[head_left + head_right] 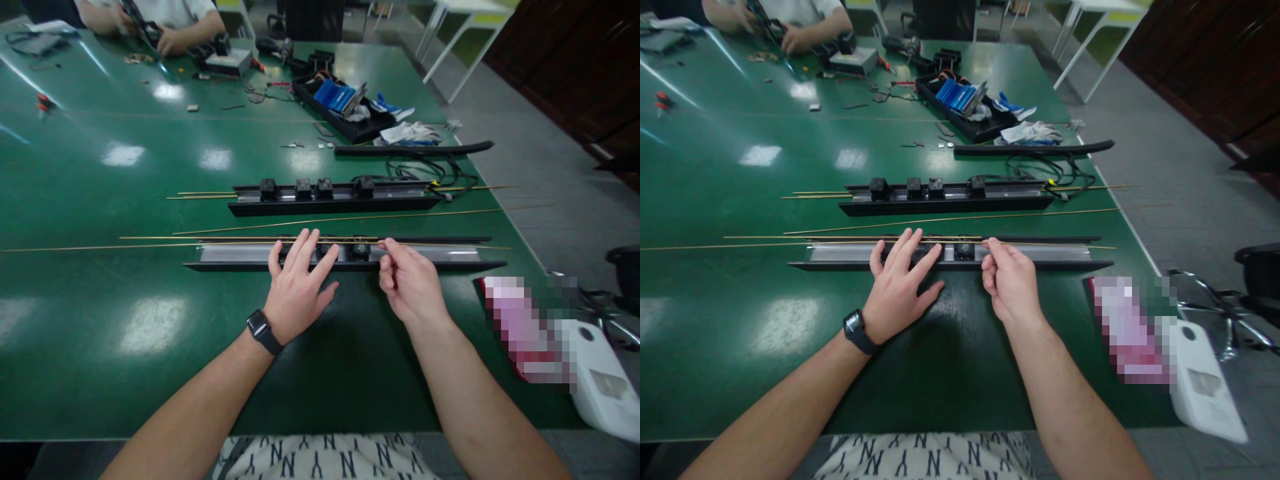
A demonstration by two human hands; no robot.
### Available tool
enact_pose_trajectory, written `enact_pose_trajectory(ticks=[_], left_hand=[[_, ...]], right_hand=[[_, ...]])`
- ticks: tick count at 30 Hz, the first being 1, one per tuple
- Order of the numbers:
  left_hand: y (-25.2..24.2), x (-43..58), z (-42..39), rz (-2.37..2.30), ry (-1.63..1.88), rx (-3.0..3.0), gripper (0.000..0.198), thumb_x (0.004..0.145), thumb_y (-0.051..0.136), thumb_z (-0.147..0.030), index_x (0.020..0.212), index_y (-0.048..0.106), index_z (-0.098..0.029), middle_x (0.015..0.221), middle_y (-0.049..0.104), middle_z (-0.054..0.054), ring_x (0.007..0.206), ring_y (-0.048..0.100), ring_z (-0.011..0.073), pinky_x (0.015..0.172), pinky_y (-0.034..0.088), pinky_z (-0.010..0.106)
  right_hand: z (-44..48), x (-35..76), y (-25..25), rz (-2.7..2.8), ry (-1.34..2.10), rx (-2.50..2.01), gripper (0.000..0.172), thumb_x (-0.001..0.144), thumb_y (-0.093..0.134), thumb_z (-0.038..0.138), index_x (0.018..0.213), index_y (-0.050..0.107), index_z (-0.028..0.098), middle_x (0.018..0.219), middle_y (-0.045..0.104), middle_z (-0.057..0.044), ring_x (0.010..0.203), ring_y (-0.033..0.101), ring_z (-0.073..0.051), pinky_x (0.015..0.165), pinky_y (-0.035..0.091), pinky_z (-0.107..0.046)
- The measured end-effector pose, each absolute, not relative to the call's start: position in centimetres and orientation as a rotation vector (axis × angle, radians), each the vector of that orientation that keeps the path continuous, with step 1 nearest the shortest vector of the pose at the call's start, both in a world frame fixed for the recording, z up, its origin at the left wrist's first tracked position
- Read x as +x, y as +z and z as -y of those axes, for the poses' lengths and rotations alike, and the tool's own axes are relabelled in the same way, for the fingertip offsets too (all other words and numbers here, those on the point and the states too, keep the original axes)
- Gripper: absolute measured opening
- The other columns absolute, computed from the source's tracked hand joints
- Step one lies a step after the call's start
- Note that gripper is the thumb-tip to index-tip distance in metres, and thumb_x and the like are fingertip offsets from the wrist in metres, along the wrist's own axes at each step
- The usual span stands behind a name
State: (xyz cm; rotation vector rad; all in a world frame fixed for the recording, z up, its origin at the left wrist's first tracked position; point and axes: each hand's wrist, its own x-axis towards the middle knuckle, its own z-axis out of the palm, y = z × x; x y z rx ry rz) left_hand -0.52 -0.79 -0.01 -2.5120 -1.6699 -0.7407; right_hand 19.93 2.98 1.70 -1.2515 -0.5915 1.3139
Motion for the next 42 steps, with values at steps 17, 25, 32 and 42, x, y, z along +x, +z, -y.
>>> enact_pose_trajectory(ticks=[17, 25, 32, 42], left_hand=[[-0.10, -0.59, 0.79, 1.660, -0.740, -2.515, 0.058, 0.096, 0.070, -0.040, 0.151, 0.057, -0.028, 0.169, 0.041, 0.018, 0.159, 0.035, 0.0343, 0.127, 0.015, 0.063], [0.06, -0.57, 0.87, 1.675, -0.733, -2.519, 0.058, 0.096, 0.069, -0.040, 0.151, 0.056, -0.028, 0.169, 0.041, 0.018, 0.159, 0.034, 0.0345, 0.127, 0.015, 0.063], [0.11, -0.49, 0.83, 1.678, -0.738, -2.524, 0.058, 0.095, 0.070, -0.039, 0.150, 0.058, -0.027, 0.168, 0.042, 0.019, 0.159, 0.036, 0.0352, 0.127, 0.015, 0.063], [0.09, -0.52, 0.85, 1.679, -0.733, -2.523, 0.058, 0.095, 0.070, -0.040, 0.151, 0.057, -0.028, 0.169, 0.041, 0.018, 0.159, 0.035, 0.0342, 0.127, 0.015, 0.063]], right_hand=[[-2.88, 19.91, 1.92, 0.593, 1.308, -1.267, 0.022, 0.080, 0.084, 0.033, 0.087, 0.074, 0.015, 0.056, 0.057, 0.006, 0.034, 0.040, -0.004, 0.027, 0.024, -0.015], [-2.92, 19.99, 2.19, 0.559, 1.271, -1.292, 0.022, 0.079, 0.084, 0.031, 0.086, 0.074, 0.014, 0.055, 0.056, 0.005, 0.034, 0.041, -0.004, 0.028, 0.024, -0.015], [-2.97, 19.92, 2.00, 0.598, 1.293, -1.281, 0.029, 0.078, 0.087, 0.038, 0.089, 0.073, 0.014, 0.057, 0.059, 0.004, 0.033, 0.041, -0.004, 0.027, 0.023, -0.015], [-2.84, 19.87, 2.05, 0.619, 1.332, -1.264, 0.028, 0.078, 0.087, 0.035, 0.088, 0.074, 0.013, 0.058, 0.059, 0.004, 0.034, 0.041, -0.004, 0.028, 0.024, -0.015]])
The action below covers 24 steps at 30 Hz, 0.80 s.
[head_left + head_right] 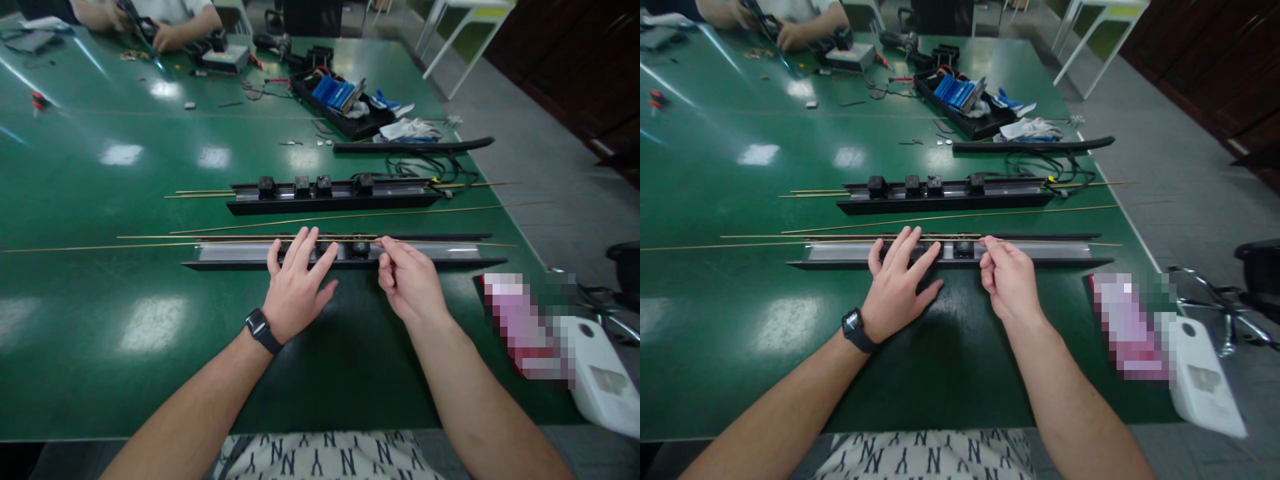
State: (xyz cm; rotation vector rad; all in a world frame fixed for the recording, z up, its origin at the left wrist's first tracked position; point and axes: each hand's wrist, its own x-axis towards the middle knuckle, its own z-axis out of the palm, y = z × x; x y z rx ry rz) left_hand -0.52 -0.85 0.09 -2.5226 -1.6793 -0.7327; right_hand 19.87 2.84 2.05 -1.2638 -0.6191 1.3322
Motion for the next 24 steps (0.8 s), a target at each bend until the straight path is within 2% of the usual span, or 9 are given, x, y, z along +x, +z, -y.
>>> enact_pose_trajectory(ticks=[24], left_hand=[[0.05, -0.58, 0.83, 1.673, -0.730, -2.525, 0.059, 0.095, 0.069, -0.040, 0.151, 0.056, -0.028, 0.169, 0.040, 0.018, 0.159, 0.035, 0.0353, 0.127, 0.015, 0.064]], right_hand=[[-3.02, 19.94, 1.80, 0.615, 1.324, -1.271, 0.028, 0.076, 0.088, 0.035, 0.089, 0.074, 0.015, 0.057, 0.058, 0.005, 0.034, 0.040, -0.004, 0.027, 0.023, -0.015]])
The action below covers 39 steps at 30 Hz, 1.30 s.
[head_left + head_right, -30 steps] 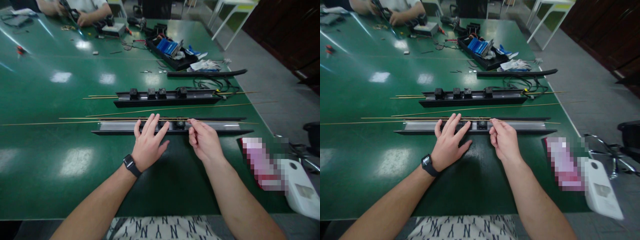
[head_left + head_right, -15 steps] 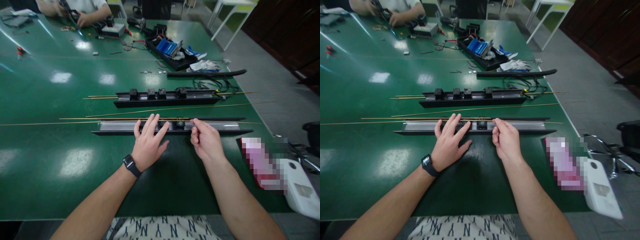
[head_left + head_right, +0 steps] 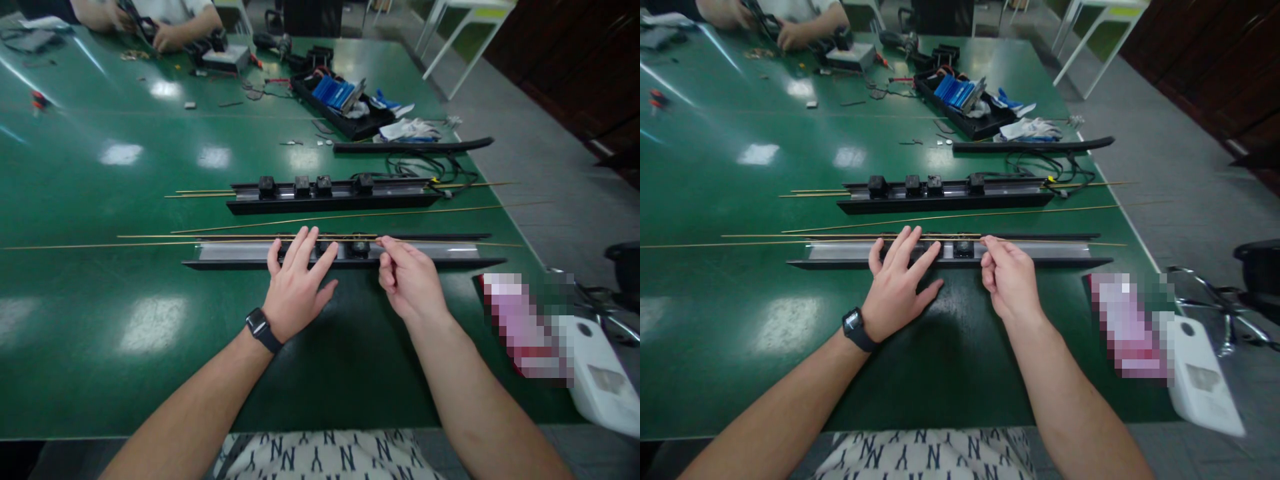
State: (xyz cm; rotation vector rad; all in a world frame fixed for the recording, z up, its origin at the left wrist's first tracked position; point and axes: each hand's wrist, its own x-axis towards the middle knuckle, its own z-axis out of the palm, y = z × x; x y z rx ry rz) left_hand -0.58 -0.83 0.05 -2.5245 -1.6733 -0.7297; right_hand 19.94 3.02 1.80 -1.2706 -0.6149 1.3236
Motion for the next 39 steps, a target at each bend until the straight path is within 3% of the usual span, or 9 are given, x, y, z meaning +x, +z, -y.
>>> enact_pose_trajectory(ticks=[14, 24, 39], left_hand=[[0.20, -0.51, 0.81, 1.673, -0.718, -2.529, 0.056, 0.097, 0.067, -0.040, 0.150, 0.056, -0.027, 0.168, 0.041, 0.019, 0.159, 0.034, 0.0344, 0.126, 0.016, 0.064], [0.14, -0.55, 0.85, 1.678, -0.714, -2.530, 0.058, 0.096, 0.069, -0.040, 0.151, 0.056, -0.027, 0.169, 0.040, 0.018, 0.160, 0.034, 0.0344, 0.126, 0.016, 0.064], [0.02, -0.54, 0.80, 1.672, -0.726, -2.518, 0.059, 0.096, 0.069, -0.040, 0.151, 0.056, -0.028, 0.169, 0.041, 0.018, 0.159, 0.035, 0.0345, 0.127, 0.015, 0.063]], right_hand=[[-2.97, 20.26, 1.92, 0.580, 1.276, -1.271, 0.022, 0.078, 0.084, 0.031, 0.085, 0.074, 0.014, 0.055, 0.058, 0.004, 0.033, 0.041, -0.005, 0.027, 0.023, -0.016], [-2.99, 20.17, 1.93, 0.615, 1.322, -1.268, 0.030, 0.075, 0.088, 0.034, 0.093, 0.075, 0.014, 0.057, 0.059, 0.005, 0.034, 0.041, -0.004, 0.027, 0.023, -0.015], [-3.22, 20.50, 2.17, 0.559, 1.264, -1.284, 0.021, 0.076, 0.084, 0.029, 0.086, 0.074, 0.013, 0.054, 0.057, 0.005, 0.033, 0.040, -0.005, 0.027, 0.023, -0.015]])
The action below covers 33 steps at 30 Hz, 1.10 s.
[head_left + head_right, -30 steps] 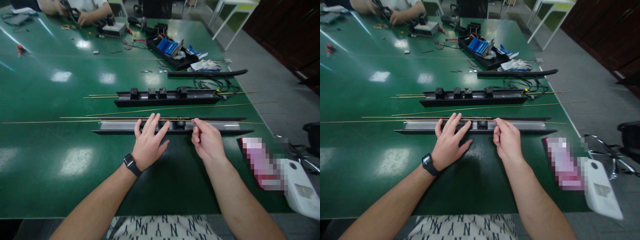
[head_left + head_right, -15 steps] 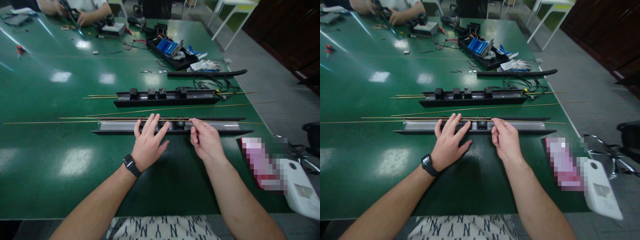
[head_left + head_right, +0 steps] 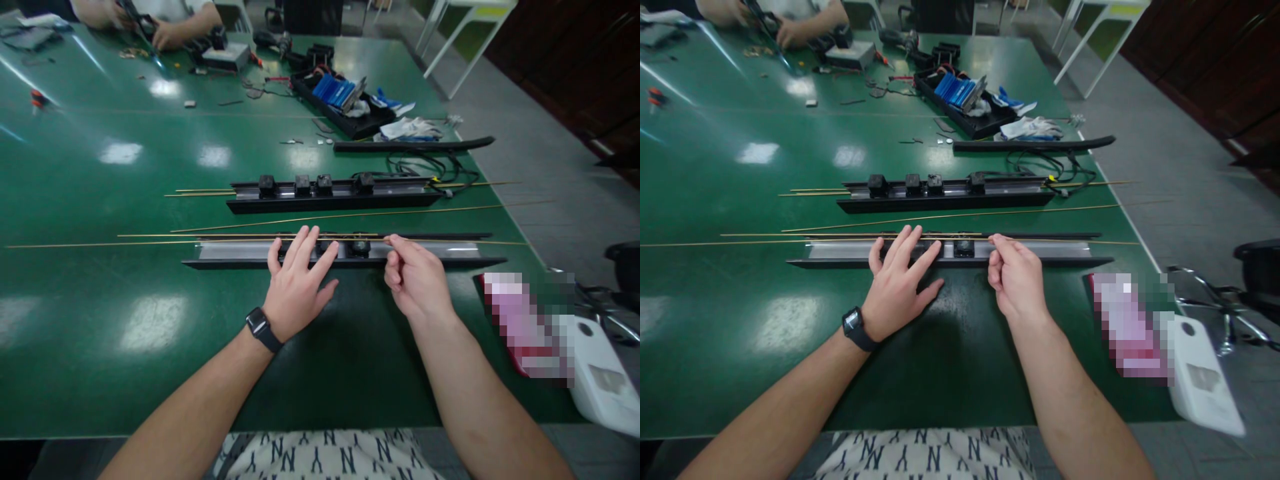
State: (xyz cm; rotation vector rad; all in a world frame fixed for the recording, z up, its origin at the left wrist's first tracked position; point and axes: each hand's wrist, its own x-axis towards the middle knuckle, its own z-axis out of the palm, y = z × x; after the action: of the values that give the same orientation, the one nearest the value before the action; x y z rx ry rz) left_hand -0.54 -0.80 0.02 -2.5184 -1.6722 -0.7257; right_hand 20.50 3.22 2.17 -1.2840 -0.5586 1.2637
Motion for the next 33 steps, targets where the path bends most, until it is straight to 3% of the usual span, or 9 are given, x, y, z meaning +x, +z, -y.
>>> enact_pose_trajectory(ticks=[9, 24, 33], left_hand=[[0.02, -0.53, 0.83, 1.672, -0.715, -2.521, 0.060, 0.095, 0.071, -0.041, 0.151, 0.056, -0.027, 0.169, 0.040, 0.018, 0.160, 0.034, 0.0341, 0.127, 0.014, 0.063], [0.10, -0.59, 0.81, 1.668, -0.715, -2.528, 0.059, 0.095, 0.070, -0.040, 0.151, 0.056, -0.027, 0.169, 0.041, 0.018, 0.159, 0.035, 0.0347, 0.127, 0.015, 0.063], [0.06, -0.62, 0.81, 1.662, -0.719, -2.528, 0.060, 0.095, 0.070, -0.040, 0.152, 0.055, -0.027, 0.169, 0.040, 0.018, 0.160, 0.034, 0.0344, 0.127, 0.015, 0.063]], right_hand=[[-2.99, 20.20, 1.70, 0.616, 1.345, -1.261, 0.027, 0.077, 0.087, 0.032, 0.093, 0.075, 0.014, 0.057, 0.059, 0.005, 0.034, 0.041, -0.005, 0.027, 0.023, -0.016], [-3.07, 20.36, 2.22, 0.557, 1.259, -1.296, 0.018, 0.078, 0.083, 0.027, 0.086, 0.074, 0.013, 0.053, 0.055, 0.006, 0.034, 0.040, -0.004, 0.027, 0.023, -0.015], [-3.09, 20.37, 2.10, 0.568, 1.296, -1.285, 0.023, 0.078, 0.084, 0.031, 0.090, 0.074, 0.014, 0.055, 0.058, 0.005, 0.033, 0.041, -0.005, 0.027, 0.023, -0.015]])
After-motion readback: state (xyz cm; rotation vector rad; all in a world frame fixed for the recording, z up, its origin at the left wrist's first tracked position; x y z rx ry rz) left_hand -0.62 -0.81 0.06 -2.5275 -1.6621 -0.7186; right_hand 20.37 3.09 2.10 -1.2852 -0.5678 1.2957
